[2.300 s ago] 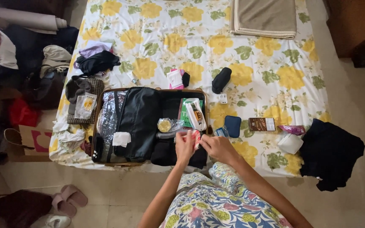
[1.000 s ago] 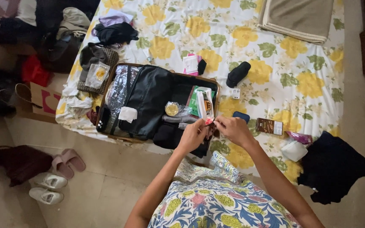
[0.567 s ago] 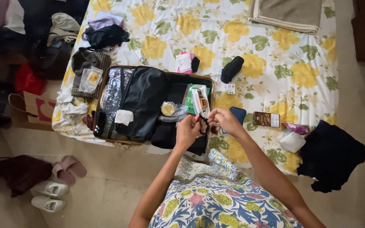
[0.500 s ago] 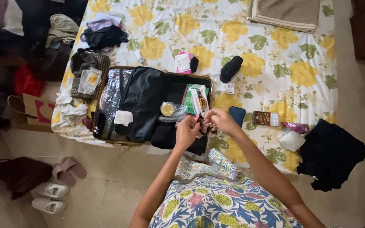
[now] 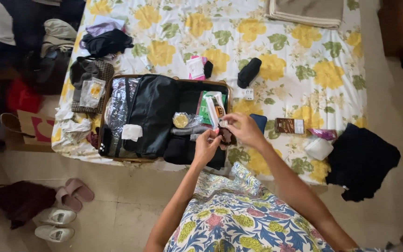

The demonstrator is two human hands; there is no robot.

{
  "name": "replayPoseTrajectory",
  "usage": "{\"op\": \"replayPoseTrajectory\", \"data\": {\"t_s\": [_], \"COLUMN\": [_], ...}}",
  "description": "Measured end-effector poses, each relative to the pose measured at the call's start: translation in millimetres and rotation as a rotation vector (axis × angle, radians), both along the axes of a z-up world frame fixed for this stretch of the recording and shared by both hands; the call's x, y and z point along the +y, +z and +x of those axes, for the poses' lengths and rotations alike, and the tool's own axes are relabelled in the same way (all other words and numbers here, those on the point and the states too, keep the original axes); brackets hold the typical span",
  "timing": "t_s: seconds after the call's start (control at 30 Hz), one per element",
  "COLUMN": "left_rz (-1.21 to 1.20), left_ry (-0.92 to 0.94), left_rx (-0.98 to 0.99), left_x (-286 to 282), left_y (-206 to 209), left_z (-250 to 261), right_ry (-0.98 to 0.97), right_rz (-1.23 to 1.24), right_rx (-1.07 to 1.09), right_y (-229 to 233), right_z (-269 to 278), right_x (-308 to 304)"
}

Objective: The person packs a suitcase on a bed, placing items like a hair tool, a book, and containers inside, then closes a small pouch and puts socks and other small items into the suitcase.

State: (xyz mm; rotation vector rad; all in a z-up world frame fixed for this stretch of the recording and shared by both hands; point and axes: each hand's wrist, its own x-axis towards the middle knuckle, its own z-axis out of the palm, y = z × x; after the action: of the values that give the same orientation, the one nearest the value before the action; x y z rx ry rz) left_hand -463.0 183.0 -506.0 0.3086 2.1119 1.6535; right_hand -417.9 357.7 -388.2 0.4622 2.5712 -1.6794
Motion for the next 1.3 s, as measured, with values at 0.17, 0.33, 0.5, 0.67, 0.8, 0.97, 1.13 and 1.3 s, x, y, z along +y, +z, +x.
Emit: {"op": "replayPoseTrajectory", "data": {"t_s": [0.17, 0.33, 0.5, 0.67, 0.8, 0.97, 1.13, 1.3], "left_rz": [0.002, 0.091, 0.207, 0.238, 0.13, 0.294, 0.644, 0.752], "left_ry": [-0.081, -0.076, -0.092, -0.055, 0.071, -0.156, -0.282, 0.026], "left_rx": [0.091, 0.113, 0.009, 0.364, 0.719, 0.546, -0.075, -0.31], "left_x": [8, 18, 18, 14, 10, 16, 26, 33], "left_y": [16, 50, 69, 128, 148, 130, 143, 60], "left_z": [-6, -16, -21, -23, -53, -94, -81, -121], "right_ry": [0.221, 0.256, 0.282, 0.208, 0.189, 0.228, 0.282, 0.249], "right_rz": [0.284, 0.485, 0.408, -0.157, -0.351, -0.303, -0.266, -0.223], "right_rx": [-0.199, -0.036, 0.035, 0.231, 0.241, 0.35, 0.431, 0.389], "right_y": [5, -7, 32, 56, 62, 67, 79, 71], "right_z": [-29, -55, -58, -51, -54, -61, -57, -45], "right_x": [20, 29, 29, 28, 29, 34, 31, 41]}}
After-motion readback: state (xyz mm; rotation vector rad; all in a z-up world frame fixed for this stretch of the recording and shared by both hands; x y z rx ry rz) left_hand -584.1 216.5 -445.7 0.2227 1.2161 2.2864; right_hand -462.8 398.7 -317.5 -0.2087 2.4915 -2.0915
